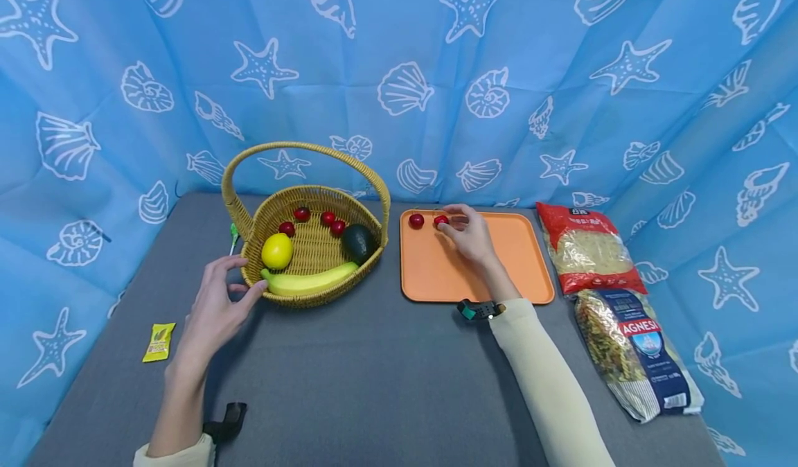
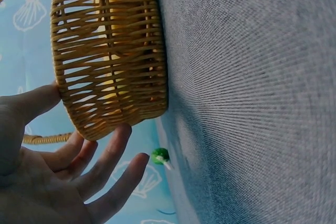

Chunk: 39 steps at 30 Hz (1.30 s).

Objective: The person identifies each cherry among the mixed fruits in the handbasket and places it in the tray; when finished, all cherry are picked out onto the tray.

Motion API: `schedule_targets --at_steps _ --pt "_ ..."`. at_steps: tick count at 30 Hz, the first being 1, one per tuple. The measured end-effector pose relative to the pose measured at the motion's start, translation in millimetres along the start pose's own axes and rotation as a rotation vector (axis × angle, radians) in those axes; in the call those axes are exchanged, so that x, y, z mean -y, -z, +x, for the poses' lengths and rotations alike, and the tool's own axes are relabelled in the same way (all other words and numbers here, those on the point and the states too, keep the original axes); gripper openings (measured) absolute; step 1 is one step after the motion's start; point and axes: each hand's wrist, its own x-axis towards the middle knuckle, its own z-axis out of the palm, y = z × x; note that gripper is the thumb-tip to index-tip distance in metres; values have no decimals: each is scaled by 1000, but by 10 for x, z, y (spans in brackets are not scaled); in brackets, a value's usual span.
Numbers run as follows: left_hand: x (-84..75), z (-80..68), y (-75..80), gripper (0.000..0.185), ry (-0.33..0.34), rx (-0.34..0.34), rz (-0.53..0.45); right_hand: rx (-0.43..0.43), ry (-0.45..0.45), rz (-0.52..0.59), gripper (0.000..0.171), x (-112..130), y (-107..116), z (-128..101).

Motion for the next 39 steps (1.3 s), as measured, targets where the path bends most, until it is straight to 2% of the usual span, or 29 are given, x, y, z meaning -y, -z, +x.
schedule_targets --at_steps 6,12,18,22,26,31,39 --pt "8 2 0 73 0 -2 -2 -9 67 76 38 217 23 -139" --pt "11 7 -2 74 2 3 -9 26 201 185 36 649 -8 -393" --pt "15 3 0 74 -8 0 -11 94 364 259 29 1047 -180 -663" --pt "16 1 1 74 -10 0 -13 166 428 262 27 1236 -384 -764" --pt "16 1 4 75 -3 7 -18 267 418 275 26 1393 -659 -745" --pt "18 1 7 75 -4 8 -18 357 363 255 28 1545 -1078 -567" --pt "24 4 5 75 -20 5 -9 345 234 80 32 1654 -1644 -214"
